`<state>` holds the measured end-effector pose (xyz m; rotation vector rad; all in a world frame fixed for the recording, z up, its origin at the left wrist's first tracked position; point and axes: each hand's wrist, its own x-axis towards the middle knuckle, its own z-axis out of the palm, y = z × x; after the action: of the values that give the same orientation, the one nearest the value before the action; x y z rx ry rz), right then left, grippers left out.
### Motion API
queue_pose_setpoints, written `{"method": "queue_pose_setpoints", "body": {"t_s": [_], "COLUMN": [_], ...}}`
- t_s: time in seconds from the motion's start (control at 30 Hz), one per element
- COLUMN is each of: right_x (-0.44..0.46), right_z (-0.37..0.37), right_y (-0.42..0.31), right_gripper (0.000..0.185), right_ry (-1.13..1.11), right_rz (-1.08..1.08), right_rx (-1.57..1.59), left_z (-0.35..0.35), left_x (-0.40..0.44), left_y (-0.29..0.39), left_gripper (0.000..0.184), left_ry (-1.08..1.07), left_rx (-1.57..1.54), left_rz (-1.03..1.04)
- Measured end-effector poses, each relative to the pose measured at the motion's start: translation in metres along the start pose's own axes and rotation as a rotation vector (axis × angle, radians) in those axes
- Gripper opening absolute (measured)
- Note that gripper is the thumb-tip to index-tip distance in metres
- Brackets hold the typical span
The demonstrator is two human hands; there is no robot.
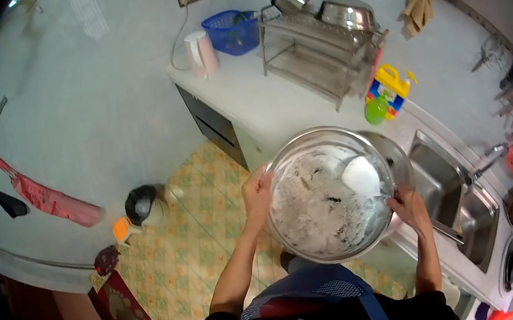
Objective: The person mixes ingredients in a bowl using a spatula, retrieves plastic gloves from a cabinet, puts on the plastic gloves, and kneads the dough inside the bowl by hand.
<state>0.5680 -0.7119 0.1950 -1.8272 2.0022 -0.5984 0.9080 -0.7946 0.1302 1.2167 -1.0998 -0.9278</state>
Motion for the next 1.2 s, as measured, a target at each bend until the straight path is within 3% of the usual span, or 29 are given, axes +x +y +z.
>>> {"method": "queue_pose_setpoints", "body": {"t_s": [0.07,0.13,0.3,0.53,0.63,0.73,0.87,0.93,1.2], "right_x": [0.046,0.085,0.175,0.237,0.240,0.226,0.193,0.195,0.145], "right_z": [0.015,0.025,0.055,0.107,0.125,0.122,0.106,0.093,0.108], "right_y": [-0.024,-0.039,-0.074,-0.061,-0.064,-0.100,-0.135,-0.190,-0.247], "right_gripper": [0.029,0.029,0.030,0.039,0.041,0.032,0.034,0.034,0.021], "right_ry": [-0.054,-0.051,-0.099,0.001,0.004,0.125,0.094,0.116,0.103], "right_rz": [0.019,-0.066,-0.102,0.045,0.296,0.380,0.595,0.735,1.073], "right_rx": [-0.007,-0.039,-0.074,-0.201,-0.301,-0.264,-0.357,-0.264,-0.340], "left_z": [-0.017,-0.024,-0.042,-0.005,0.012,0.019,0.026,0.022,0.026], "left_x": [0.045,0.082,0.184,0.303,0.332,0.342,0.336,0.337,0.333], "left_y": [-0.010,-0.010,-0.030,-0.078,-0.102,-0.113,-0.143,-0.137,-0.147], "left_gripper": [0.030,0.028,0.025,0.028,0.027,0.027,0.026,0.026,0.031], "left_ry": [-0.003,0.095,0.073,-0.128,-0.211,-0.327,-0.503,-0.589,-1.028], "left_rx": [-0.059,0.076,-0.040,0.134,0.082,0.071,-0.073,-0.090,-0.029], "left_rz": [-0.057,0.064,-0.033,-0.009,0.007,-0.007,-0.087,-0.044,-0.102]}}
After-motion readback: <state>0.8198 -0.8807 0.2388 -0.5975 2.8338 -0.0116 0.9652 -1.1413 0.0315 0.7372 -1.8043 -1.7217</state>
